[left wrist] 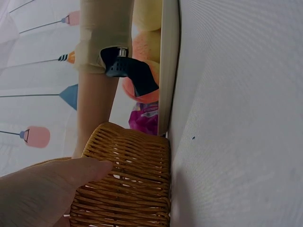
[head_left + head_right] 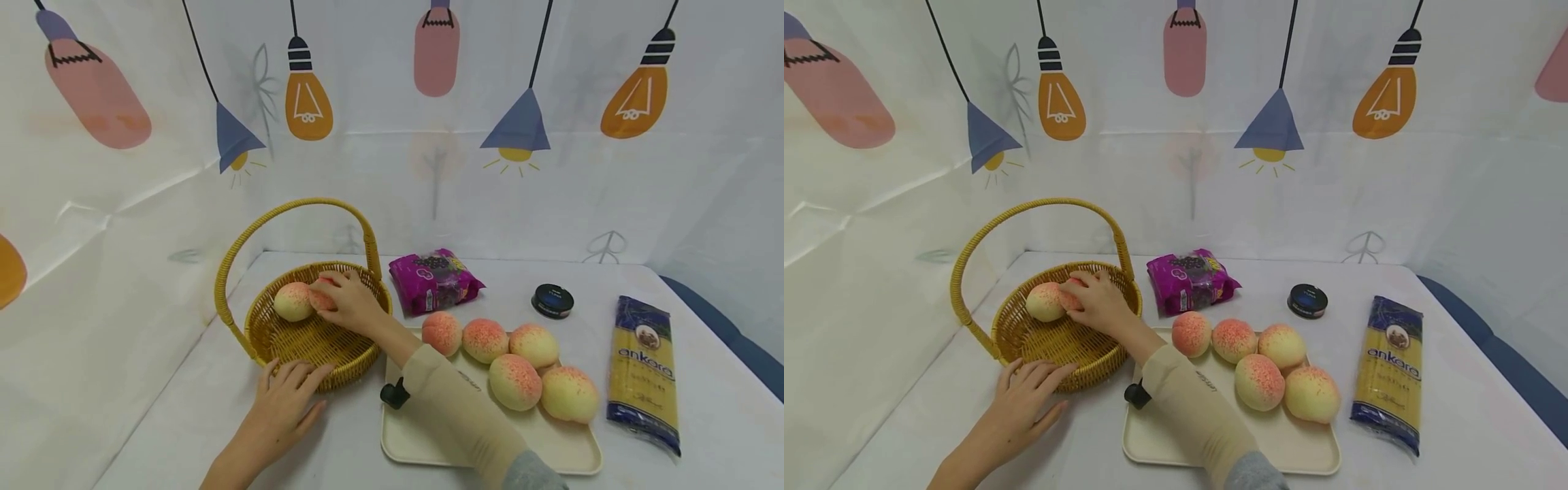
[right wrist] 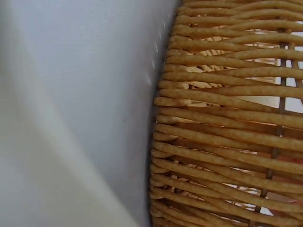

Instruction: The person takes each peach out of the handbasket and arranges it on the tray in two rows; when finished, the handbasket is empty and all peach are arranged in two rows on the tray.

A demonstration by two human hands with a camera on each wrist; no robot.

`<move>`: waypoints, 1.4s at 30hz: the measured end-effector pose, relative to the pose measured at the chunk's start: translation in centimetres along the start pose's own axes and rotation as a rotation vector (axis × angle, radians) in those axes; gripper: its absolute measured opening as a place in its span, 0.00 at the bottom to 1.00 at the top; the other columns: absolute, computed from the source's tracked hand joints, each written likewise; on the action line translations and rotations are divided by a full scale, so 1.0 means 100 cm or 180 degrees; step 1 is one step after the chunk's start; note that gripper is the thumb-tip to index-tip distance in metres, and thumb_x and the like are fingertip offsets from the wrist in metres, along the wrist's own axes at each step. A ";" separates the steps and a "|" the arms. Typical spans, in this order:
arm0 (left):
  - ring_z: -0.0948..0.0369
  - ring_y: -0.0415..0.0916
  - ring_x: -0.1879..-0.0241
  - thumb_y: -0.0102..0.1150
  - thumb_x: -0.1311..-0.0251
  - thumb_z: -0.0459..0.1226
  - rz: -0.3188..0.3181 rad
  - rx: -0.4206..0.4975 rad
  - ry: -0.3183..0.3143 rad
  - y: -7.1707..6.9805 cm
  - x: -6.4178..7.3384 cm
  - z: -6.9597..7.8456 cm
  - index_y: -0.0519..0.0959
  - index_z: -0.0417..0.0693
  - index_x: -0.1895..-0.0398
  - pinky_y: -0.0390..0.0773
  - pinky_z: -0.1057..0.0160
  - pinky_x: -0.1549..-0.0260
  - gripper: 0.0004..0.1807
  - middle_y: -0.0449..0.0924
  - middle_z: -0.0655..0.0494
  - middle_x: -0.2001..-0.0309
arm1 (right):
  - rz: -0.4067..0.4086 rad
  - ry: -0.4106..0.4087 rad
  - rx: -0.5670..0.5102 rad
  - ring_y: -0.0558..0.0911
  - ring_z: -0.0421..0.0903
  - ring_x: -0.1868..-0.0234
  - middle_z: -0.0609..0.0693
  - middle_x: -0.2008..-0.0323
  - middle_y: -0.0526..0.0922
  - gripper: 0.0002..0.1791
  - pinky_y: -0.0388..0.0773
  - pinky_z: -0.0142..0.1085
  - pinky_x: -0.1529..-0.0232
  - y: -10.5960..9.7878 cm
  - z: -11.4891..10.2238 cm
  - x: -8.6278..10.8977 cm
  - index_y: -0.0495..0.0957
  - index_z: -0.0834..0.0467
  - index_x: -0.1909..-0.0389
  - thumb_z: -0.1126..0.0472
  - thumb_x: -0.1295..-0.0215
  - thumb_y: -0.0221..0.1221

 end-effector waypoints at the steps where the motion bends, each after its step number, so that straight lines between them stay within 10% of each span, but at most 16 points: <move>1: 0.54 0.69 0.53 0.70 0.56 0.42 -0.0004 0.0003 0.0000 0.000 0.000 0.000 0.72 0.55 0.43 0.55 0.39 0.49 0.32 0.72 0.59 0.59 | 0.0022 -0.0005 -0.0062 0.70 0.52 0.46 0.52 0.43 0.71 0.22 0.73 0.39 0.54 -0.002 0.000 0.001 0.75 0.50 0.46 0.53 0.43 0.63; 12: 0.54 0.68 0.53 0.71 0.57 0.41 0.0057 0.0037 0.0025 0.000 0.000 0.000 0.72 0.54 0.43 0.54 0.38 0.49 0.33 0.72 0.59 0.59 | 0.0244 -0.0076 -0.0376 0.68 0.53 0.47 0.52 0.42 0.68 0.24 0.75 0.38 0.58 -0.027 0.000 0.016 0.75 0.48 0.46 0.54 0.46 0.65; 29: 0.54 0.69 0.53 0.71 0.57 0.41 0.0016 0.0035 -0.0042 0.002 0.001 -0.003 0.71 0.55 0.43 0.54 0.39 0.49 0.33 0.73 0.58 0.59 | 0.0421 -0.0431 0.0022 0.69 0.53 0.48 0.52 0.43 0.70 0.27 0.76 0.36 0.57 -0.074 -0.008 0.047 0.75 0.49 0.46 0.52 0.49 0.67; 42: 0.55 0.68 0.53 0.70 0.55 0.41 -0.0047 0.0053 -0.0109 0.004 0.000 -0.005 0.71 0.56 0.42 0.53 0.40 0.47 0.33 0.73 0.60 0.60 | 0.0515 -0.0615 -0.0078 0.69 0.53 0.47 0.54 0.43 0.70 0.29 0.76 0.38 0.56 -0.114 -0.005 0.099 0.74 0.53 0.45 0.55 0.52 0.69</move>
Point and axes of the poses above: each hand's wrist, its own x-axis away from the middle knuckle, its own y-axis out of the palm, z = x × y, the point moved 10 cm from there along -x, towards the middle knuckle
